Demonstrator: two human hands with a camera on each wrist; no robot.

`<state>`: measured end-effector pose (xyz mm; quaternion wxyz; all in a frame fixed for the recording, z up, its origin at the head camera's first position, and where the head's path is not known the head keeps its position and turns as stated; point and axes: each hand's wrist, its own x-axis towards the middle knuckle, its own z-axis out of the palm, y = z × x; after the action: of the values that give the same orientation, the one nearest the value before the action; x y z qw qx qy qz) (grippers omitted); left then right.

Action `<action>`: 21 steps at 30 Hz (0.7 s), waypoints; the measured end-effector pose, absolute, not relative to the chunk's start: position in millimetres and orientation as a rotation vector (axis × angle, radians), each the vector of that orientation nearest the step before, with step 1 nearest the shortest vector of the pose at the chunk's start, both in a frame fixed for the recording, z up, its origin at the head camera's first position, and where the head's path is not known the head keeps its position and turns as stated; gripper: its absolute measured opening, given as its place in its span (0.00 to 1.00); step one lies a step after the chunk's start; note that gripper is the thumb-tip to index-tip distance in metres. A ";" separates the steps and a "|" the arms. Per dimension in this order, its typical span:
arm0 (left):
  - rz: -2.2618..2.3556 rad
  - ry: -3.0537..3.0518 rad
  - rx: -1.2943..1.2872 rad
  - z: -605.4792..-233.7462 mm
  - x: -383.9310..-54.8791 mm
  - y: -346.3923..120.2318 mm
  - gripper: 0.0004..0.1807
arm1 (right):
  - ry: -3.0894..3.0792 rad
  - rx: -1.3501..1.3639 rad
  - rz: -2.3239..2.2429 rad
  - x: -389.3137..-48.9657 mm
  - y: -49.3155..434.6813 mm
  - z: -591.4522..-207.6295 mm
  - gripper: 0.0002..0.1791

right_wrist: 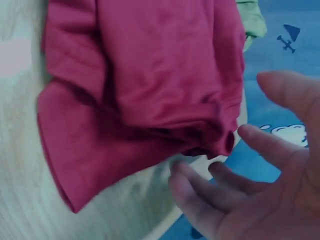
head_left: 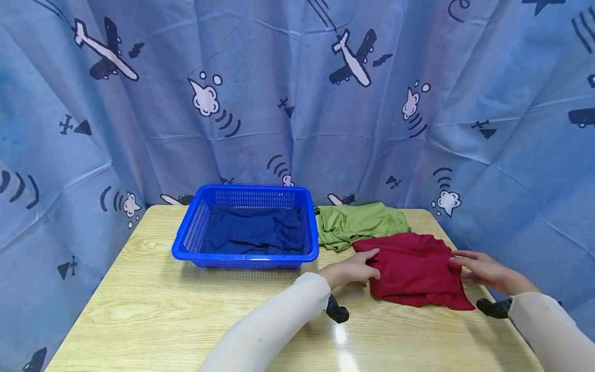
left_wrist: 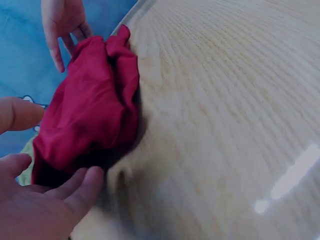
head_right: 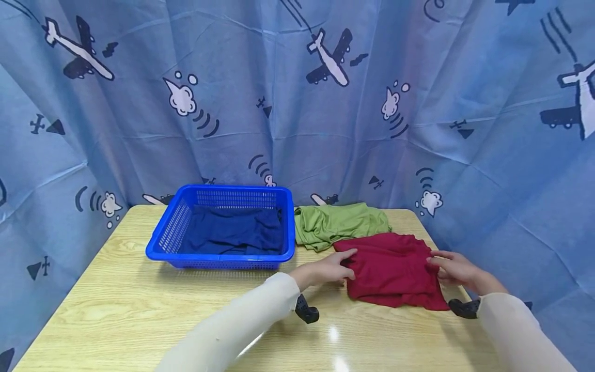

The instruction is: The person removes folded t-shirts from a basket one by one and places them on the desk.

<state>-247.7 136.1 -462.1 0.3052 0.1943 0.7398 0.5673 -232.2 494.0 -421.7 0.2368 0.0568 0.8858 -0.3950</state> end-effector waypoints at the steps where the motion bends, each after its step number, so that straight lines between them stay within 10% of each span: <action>1: 1.483 1.954 0.534 -460.8 -248.7 132.4 0.46 | 2.441 0.153 -1.059 -231.9 492.5 -419.2 0.41; 21: 1.271 2.163 0.735 -433.6 -244.9 69.2 0.38 | 2.724 -0.165 -0.862 -226.2 431.7 -377.8 0.38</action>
<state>-244.9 69.2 -433.6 0.2607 0.2715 0.7988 0.4694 -226.2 431.7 -377.8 0.1392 -0.0572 0.9426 -0.2982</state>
